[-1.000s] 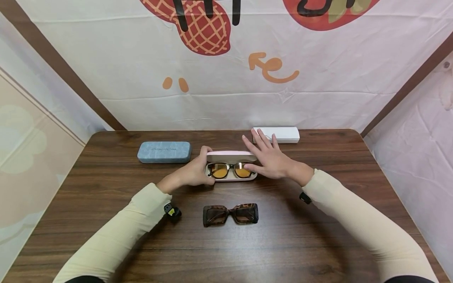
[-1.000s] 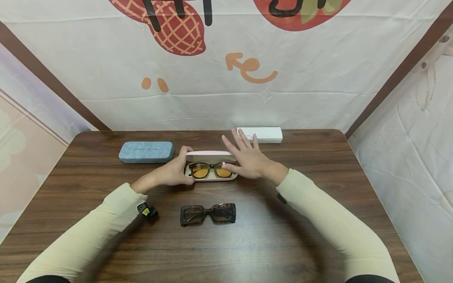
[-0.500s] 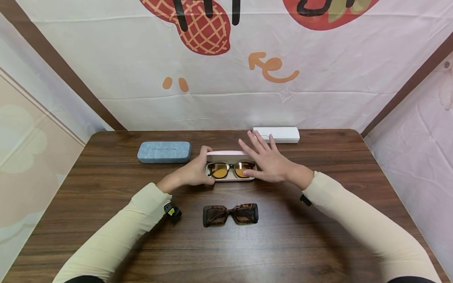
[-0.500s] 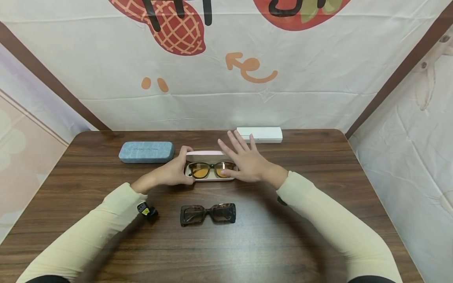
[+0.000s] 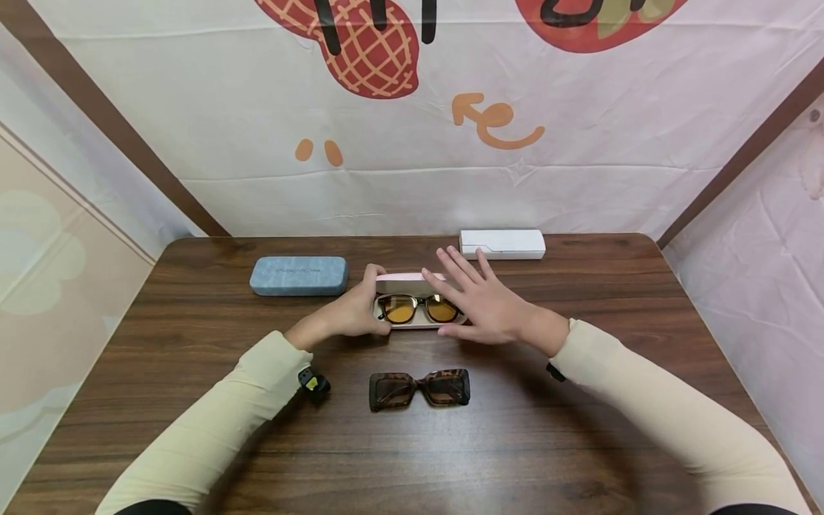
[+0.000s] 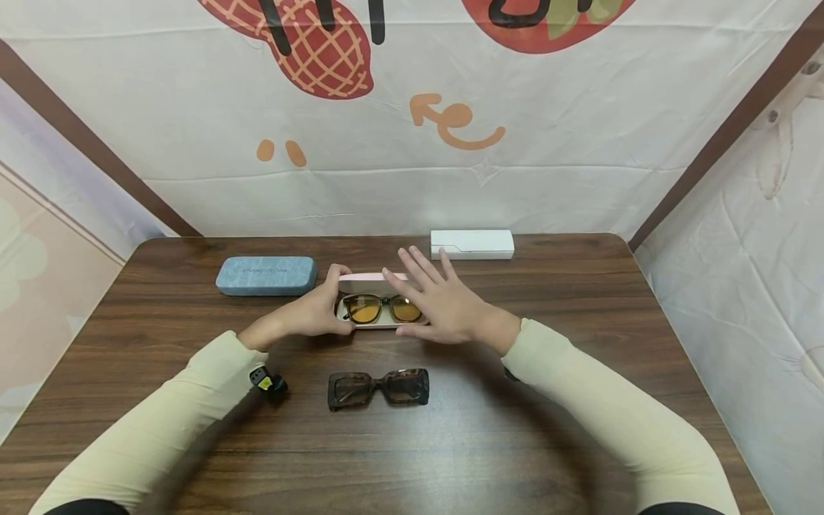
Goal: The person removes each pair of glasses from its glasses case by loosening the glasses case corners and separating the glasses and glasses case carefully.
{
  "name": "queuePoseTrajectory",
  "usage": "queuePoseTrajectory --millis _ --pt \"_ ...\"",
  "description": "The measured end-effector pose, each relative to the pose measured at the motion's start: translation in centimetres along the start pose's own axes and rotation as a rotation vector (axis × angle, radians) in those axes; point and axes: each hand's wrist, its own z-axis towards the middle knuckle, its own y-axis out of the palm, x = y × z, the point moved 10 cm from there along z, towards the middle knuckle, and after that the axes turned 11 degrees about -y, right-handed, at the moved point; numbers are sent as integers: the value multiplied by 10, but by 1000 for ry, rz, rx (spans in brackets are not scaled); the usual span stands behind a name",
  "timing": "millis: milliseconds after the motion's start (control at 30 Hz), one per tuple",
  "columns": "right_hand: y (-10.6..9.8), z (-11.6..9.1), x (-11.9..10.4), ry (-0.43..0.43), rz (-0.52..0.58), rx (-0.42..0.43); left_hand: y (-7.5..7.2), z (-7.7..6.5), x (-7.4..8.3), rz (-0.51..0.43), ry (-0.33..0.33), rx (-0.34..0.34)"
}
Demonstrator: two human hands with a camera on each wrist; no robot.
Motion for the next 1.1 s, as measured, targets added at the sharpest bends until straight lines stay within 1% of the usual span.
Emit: queuePoseTrajectory --millis 233,300,400,567,733,833,933,1100 --pt "-2 1 -13 -86 29 49 0 0 0 2 10 -3" --pt "-3 1 -16 -113 13 73 0 1 1 -1 13 -3" --pt "-4 1 -20 -136 12 89 0 1 1 -3 16 0" --pt "-5 2 -26 -173 53 108 0 1 2 -6 15 4" --pt "-14 3 -34 -252 92 196 0 0 1 -5 12 2" --pt "-21 3 -37 -278 114 251 0 1 0 -6 6 -3" --pt "-27 4 -39 -281 111 301 0 1 -1 -5 -8 -9" --pt "-35 6 -40 -255 93 392 1 1 -3 -2 -26 -13"
